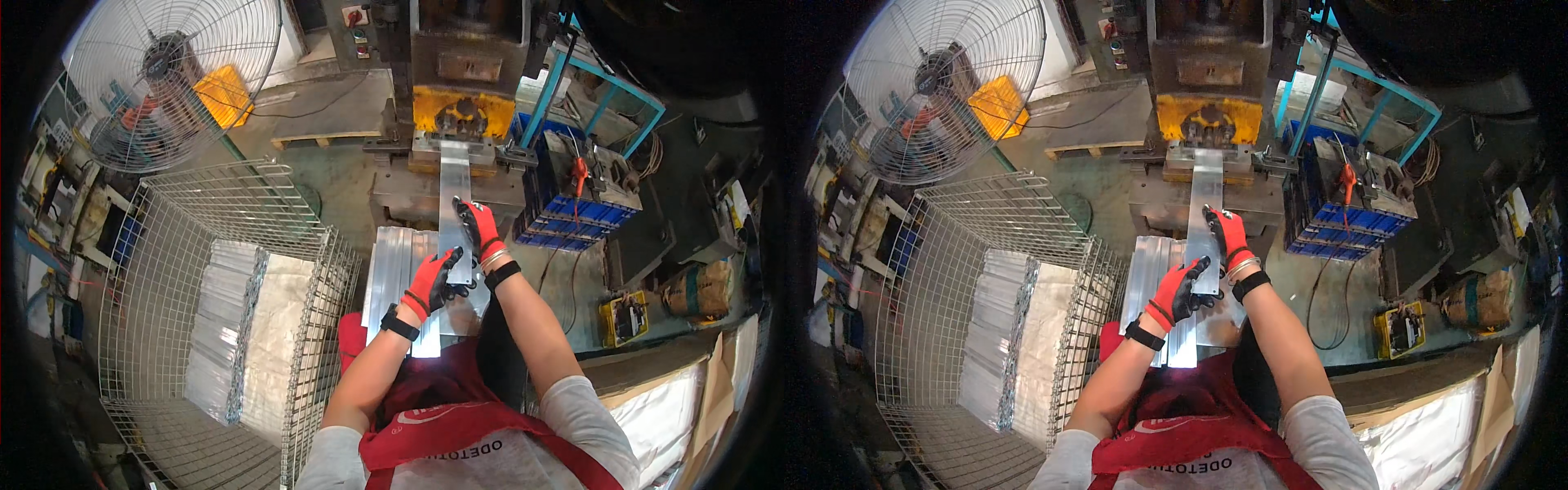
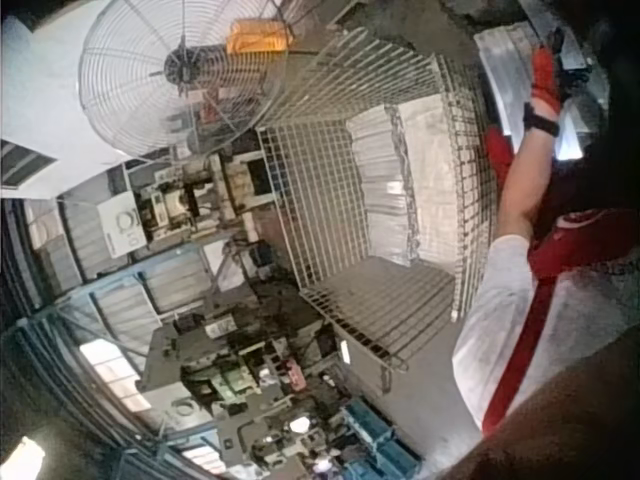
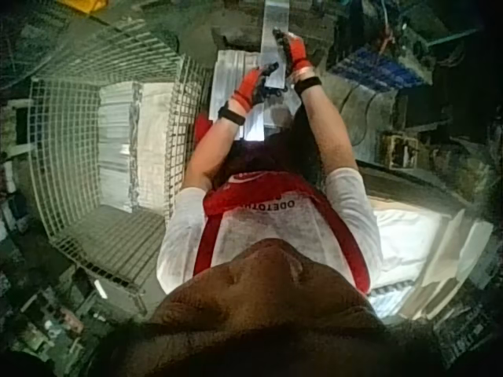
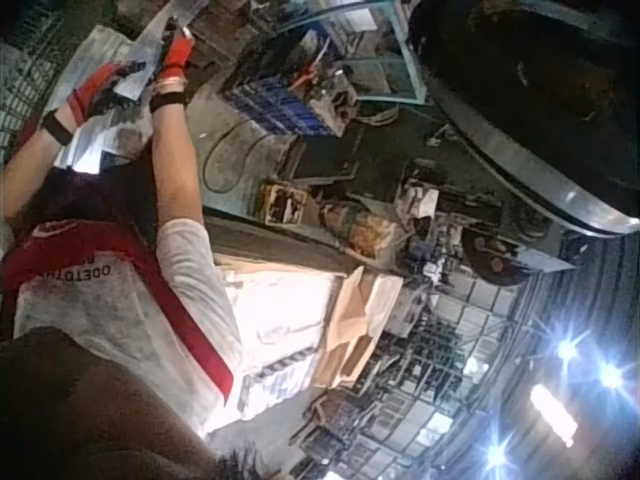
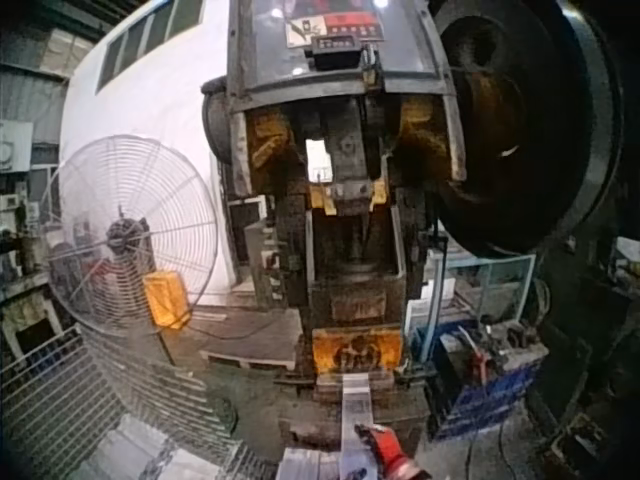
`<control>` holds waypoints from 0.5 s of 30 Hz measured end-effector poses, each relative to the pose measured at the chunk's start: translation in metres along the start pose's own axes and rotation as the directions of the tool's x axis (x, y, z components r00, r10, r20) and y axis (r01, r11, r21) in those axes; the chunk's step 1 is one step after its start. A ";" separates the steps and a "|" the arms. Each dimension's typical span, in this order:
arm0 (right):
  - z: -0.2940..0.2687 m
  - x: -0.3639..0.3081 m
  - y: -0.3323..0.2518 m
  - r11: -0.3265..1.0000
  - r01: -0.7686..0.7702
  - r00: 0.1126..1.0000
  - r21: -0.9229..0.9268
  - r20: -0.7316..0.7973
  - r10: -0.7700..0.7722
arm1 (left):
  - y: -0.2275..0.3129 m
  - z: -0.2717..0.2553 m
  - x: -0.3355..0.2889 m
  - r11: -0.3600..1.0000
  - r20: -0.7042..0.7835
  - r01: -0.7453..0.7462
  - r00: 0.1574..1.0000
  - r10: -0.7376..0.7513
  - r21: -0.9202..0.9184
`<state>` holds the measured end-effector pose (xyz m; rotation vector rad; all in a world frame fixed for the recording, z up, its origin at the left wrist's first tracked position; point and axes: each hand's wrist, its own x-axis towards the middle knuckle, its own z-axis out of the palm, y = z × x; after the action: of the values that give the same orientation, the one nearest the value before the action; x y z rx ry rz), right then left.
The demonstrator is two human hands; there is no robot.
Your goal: Manually press and trim a stack of rectangular metal plates in an industrial setting.
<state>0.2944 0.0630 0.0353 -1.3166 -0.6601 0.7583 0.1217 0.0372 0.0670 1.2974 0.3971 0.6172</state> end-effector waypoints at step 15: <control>-0.014 -0.112 -0.040 0.978 -0.065 0.981 0.198 0.195 0.026 | 0.000 0.012 -0.078 0.955 0.244 0.227 0.953 -0.178 -0.192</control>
<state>0.2431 -0.0384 0.0726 -1.0826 -0.6868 0.9728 0.0682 -0.0212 0.0645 1.0846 0.2641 0.3248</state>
